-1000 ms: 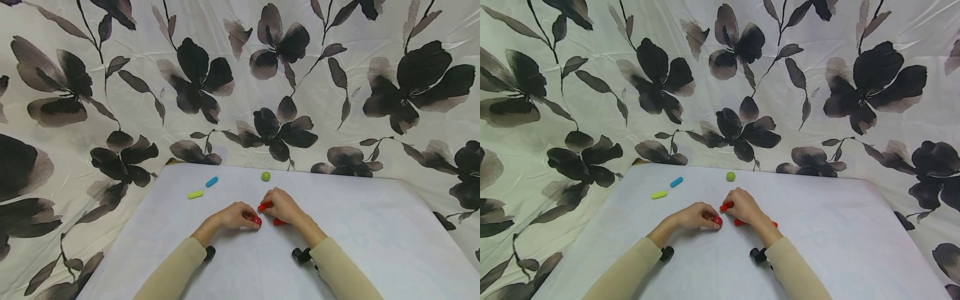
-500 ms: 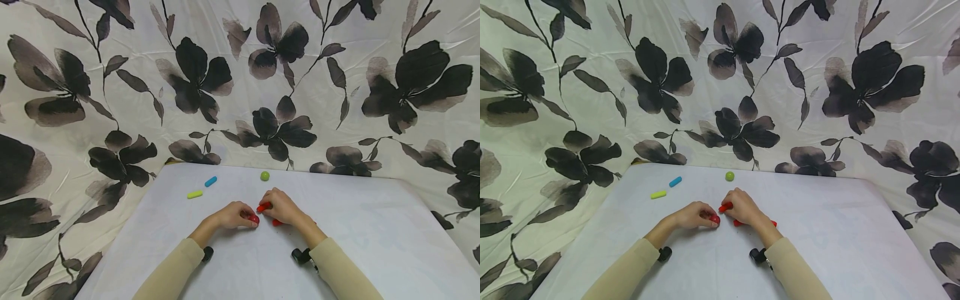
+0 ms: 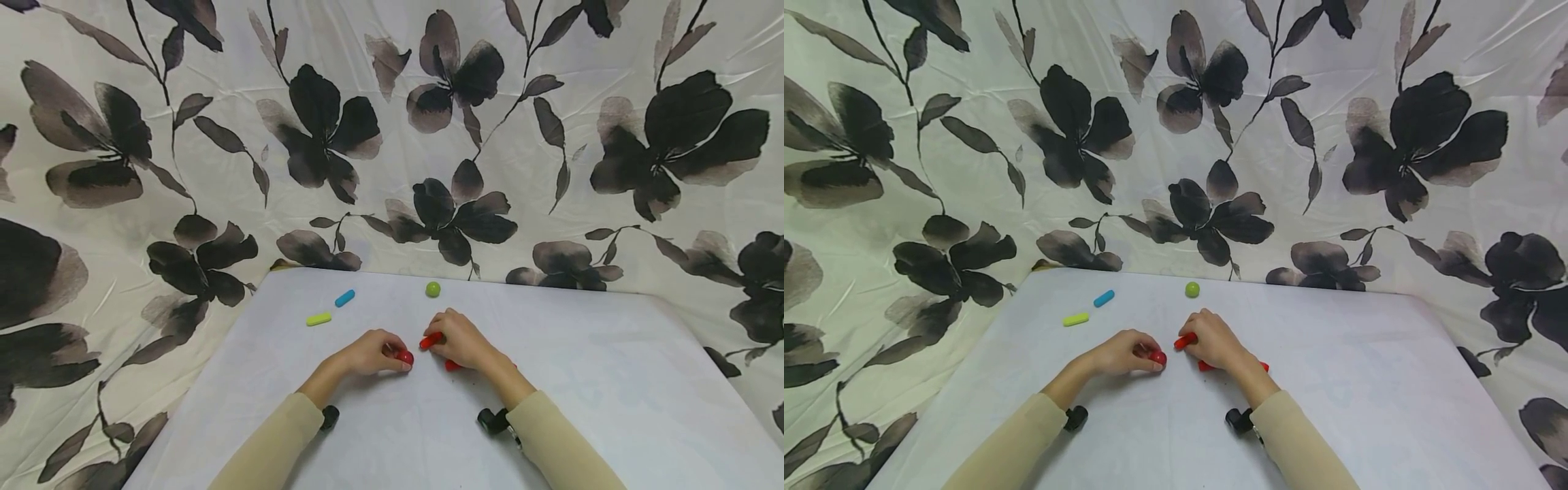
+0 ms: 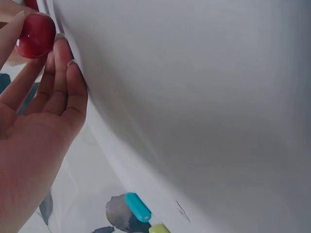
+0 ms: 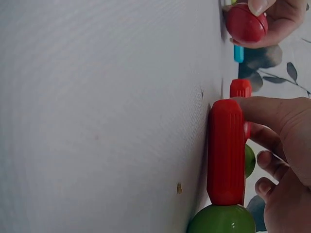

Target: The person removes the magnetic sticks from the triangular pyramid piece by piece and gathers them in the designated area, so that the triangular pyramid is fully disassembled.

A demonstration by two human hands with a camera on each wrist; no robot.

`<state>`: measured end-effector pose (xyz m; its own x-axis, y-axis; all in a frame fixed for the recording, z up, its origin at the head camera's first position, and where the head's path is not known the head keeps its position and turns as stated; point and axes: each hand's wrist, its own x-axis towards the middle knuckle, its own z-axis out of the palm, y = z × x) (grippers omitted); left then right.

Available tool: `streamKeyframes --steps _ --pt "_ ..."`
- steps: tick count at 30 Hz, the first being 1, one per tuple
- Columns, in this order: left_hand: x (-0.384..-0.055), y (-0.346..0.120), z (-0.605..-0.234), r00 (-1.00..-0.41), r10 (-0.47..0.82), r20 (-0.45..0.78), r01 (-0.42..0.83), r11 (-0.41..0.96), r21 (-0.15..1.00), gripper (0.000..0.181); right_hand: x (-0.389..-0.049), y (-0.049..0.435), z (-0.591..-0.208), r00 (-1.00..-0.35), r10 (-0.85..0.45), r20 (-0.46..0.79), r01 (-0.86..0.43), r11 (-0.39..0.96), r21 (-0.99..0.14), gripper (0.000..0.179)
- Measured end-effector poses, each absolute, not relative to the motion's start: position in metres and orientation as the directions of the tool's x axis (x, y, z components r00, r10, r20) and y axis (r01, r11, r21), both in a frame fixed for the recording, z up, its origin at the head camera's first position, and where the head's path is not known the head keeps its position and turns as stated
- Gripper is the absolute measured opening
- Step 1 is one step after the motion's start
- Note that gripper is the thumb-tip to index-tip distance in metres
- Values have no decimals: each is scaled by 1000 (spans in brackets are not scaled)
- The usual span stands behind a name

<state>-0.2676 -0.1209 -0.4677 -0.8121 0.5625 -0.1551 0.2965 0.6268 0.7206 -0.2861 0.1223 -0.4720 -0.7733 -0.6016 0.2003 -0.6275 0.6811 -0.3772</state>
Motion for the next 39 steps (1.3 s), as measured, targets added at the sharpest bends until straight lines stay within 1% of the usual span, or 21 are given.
streamKeyframes --steps 9,13,20,26,31,36,39 --pt "-267 -133 -466 -834 531 -148 273 631 726 30 -277 130 -469 -796 -565 220 -599 677 -429 26" --pt "-270 -135 -464 -844 519 -132 272 627 730 30 -272 139 -464 -820 -534 206 -563 687 -460 29" --pt "-280 -136 -457 -880 463 -109 240 630 739 32 -265 154 -459 -859 -481 175 -499 713 -492 30" --pt "-291 -131 -458 -889 449 -86 247 631 735 31 -262 167 -462 -886 -436 156 -450 730 -514 33" --pt "-304 -122 -460 -900 432 -58 254 629 735 31 -264 173 -467 -894 -416 166 -436 720 -540 33" --pt "-318 -110 -459 -927 371 -55 215 645 733 32 -270 172 -471 -904 -391 175 -417 712 -564 33" --pt "-329 -104 -460 -945 324 -47 188 655 732 33 -274 167 -472 -916 -369 156 -386 708 -591 36"
